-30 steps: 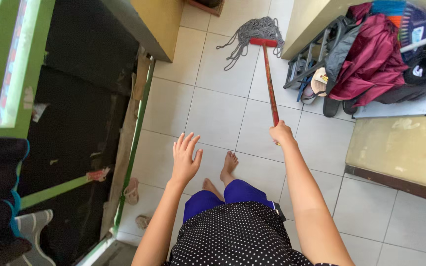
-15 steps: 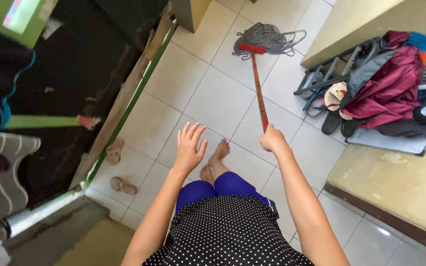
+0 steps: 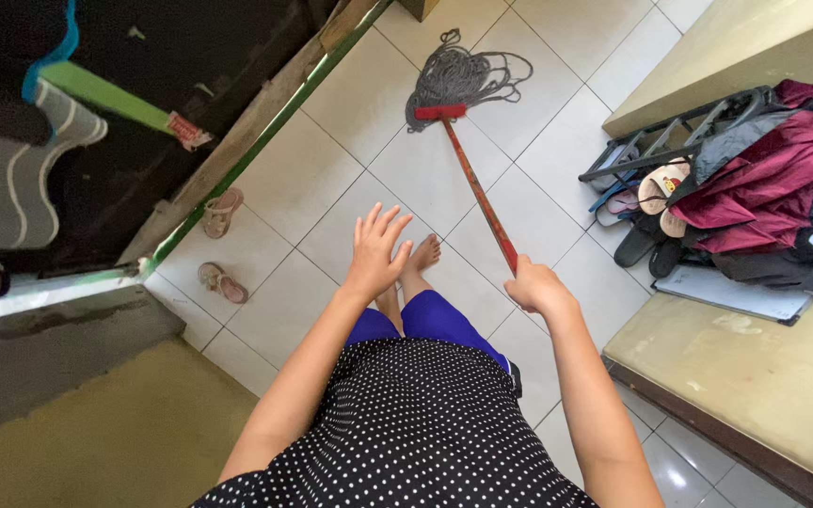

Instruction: The person mops a tiled floor with a string mop. They briefly pause to pick up a pair of pink sandals from the floor and place them on a shoe rack before resuming mopping.

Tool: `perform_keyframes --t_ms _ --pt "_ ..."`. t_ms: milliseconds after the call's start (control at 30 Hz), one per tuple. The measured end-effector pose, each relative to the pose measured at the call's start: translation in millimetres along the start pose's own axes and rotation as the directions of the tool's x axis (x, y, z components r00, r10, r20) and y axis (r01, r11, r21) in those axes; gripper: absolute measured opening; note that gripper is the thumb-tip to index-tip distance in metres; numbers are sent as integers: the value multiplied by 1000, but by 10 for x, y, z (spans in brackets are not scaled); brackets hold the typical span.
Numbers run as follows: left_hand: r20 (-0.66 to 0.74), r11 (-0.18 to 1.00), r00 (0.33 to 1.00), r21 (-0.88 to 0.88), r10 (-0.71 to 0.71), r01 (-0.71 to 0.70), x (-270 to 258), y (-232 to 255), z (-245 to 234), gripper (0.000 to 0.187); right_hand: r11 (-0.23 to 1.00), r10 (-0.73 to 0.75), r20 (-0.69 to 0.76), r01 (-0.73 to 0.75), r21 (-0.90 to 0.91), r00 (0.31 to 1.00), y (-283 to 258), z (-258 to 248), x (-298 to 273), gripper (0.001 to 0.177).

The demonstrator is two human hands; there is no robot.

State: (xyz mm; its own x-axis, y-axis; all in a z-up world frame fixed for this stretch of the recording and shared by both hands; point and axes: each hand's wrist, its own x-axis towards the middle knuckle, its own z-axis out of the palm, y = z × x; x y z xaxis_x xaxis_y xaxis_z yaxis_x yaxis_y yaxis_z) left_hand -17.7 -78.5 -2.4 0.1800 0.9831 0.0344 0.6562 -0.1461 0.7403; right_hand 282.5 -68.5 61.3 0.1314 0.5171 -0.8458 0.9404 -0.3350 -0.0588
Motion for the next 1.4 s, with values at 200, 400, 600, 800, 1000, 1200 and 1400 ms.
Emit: perform_keyframes --t_ms 200,400,600,800,1000,1200,1400 --pt "-16 1000 1000 -7 22 -22 -229 55 65 44 964 -98 79 75 256 992 33 10 -383 52" --pt "-44 1000 999 20 22 -21 -278 106 64 45 799 -421 -19 381 465 907 -161 -79 -328 41" --pt "-93 999 996 29 -16 19 -43 124 6 45 623 -655 -351 741 251 669 -476 -539 -222 45" --pt "-170 996 984 58 -51 61 636 135 57 47 649 -575 -499 733 205 649 -824 -1241 112 31" --pt "-271 992 960 80 -70 95 1451 311 118 46 575 -638 -698 804 -151 325 -1052 -2127 629 37" --pt "-348 981 926 67 -147 181 1939 426 34 47 384 -615 -768 918 -98 176 -1485 -2887 1345 23" --pt "-393 962 891 57 -226 269 2335 242 -150 48 279 -624 -767 959 -43 147 -2093 -3368 2311 34"
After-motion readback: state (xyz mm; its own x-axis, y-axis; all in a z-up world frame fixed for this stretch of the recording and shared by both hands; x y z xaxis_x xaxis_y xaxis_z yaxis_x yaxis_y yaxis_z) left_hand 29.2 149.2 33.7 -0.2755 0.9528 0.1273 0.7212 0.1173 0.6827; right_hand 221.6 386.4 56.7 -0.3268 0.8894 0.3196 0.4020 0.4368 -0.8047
